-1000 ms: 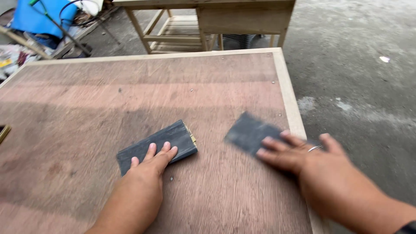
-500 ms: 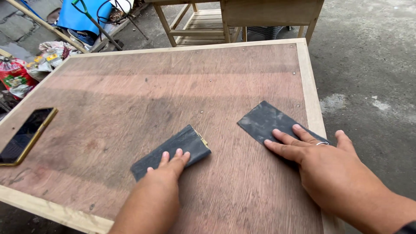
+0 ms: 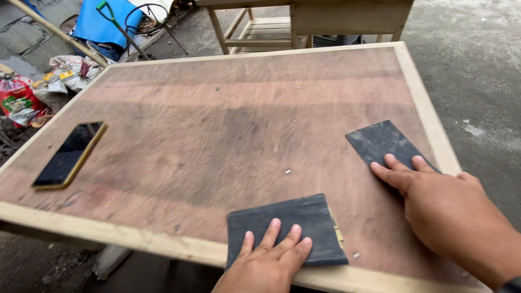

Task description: Sanding the surface of a wooden table using sandpaper.

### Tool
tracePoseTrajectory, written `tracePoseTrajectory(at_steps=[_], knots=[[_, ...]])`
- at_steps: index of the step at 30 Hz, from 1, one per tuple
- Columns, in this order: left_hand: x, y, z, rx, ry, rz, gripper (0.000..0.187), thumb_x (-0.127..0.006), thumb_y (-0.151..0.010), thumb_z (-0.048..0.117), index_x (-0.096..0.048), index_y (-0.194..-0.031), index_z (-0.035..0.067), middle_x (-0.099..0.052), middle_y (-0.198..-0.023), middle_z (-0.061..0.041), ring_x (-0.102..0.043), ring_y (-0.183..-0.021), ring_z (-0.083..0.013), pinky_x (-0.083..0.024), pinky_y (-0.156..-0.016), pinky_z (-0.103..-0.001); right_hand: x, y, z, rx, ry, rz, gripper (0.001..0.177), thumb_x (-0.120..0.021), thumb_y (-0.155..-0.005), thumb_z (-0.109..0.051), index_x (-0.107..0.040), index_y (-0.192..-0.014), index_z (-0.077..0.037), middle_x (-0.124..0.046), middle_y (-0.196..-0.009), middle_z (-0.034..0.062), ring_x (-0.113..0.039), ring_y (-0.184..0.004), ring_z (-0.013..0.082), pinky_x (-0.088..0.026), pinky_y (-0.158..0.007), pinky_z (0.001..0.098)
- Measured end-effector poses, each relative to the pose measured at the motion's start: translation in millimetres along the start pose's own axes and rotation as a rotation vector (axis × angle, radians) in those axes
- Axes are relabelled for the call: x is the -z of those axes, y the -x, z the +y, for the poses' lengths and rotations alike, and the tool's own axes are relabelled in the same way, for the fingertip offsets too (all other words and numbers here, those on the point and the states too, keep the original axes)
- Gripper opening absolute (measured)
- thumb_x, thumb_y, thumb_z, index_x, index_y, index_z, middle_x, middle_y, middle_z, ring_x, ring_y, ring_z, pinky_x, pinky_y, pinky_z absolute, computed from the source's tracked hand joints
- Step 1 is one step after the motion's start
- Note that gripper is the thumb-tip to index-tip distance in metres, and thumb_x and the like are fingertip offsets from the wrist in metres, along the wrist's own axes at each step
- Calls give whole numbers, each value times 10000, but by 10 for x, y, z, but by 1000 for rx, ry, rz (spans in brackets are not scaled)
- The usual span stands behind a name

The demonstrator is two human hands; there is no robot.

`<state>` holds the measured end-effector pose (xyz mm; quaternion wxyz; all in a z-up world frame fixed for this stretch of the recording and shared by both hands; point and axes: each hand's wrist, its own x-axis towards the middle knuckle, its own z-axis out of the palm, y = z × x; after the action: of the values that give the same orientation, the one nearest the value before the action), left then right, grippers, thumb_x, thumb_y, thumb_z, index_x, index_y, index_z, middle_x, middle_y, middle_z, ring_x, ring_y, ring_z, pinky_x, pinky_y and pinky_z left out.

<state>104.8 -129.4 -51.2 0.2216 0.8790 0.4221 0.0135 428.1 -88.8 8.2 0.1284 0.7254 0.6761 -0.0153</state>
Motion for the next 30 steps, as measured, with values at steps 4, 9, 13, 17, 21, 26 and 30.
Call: tracePoseTrajectory(at_steps=[4,9,13,17,21,26,30], knots=[[376,565,-101,-21,78,6,617,-540,-924,121,-436,-1532,107,-343,-1639,-173,-232,-1502,-462,-151,-1075,-760,-183,307,-406,37,-48,67,829,-454,-842,-81,-446,-1587,-445,-366,-1691,-179,-377,-1534,149,-430,-1086,508],[554,1023,-675,61,-250,345,913,-452,-690,-136,-521,-1552,156,-464,-1606,-117,-416,-1491,-342,-293,-1157,-556,-282,935,-965,313,-54,322,824,-511,-779,-123,-492,-1551,-410,-448,-1628,-79,-352,-1481,232,-278,-1077,575],[921,1115,-561,334,-150,209,843,-488,-777,-94,-552,-1541,257,-447,-1602,-169,-462,-1372,-415,-452,-1115,-442,-127,1319,-1039,456,-163,518,708,-543,-850,-103,-538,-1518,-336,-541,-1556,-27,-395,-1457,235,-237,-1108,554],[1502,824,-188,464,-29,282,547,-462,-920,26,-620,-1402,230,-698,-1211,-234,-686,-1113,-391,-558,-901,-488,205,1247,-778,321,-431,458,587,-481,-1007,-117,-605,-1522,-371,-596,-1523,-46,-532,-1352,158,-176,-1167,577],[1724,693,-116,683,-77,388,462,-479,-1051,128,-600,-1474,267,-732,-1013,-269,-726,-875,-416,-576,-734,-504,250,989,-655,266,-83,772,522,-466,-1075,-161,-530,-1540,-391,-527,-1538,-106,-418,-1487,131,-181,-1221,550],[650,316,-383,289,-219,232,670,-485,-864,81,-455,-1529,158,-457,-1502,-181,-408,-1358,-436,-335,-1015,-617,-214,444,-435,566,129,899,735,-495,-876,-150,-420,-1543,-450,-389,-1621,-174,-287,-1551,90,-158,-1251,485],[549,18,-382,167,-200,217,726,-515,-785,41,-420,-1503,84,-370,-1635,-167,-291,-1496,-457,-255,-1064,-674,-260,-28,-150,585,157,876,829,-427,-829,-59,-407,-1567,-436,-350,-1652,-186,-244,-1567,66,-134,-1255,479]])
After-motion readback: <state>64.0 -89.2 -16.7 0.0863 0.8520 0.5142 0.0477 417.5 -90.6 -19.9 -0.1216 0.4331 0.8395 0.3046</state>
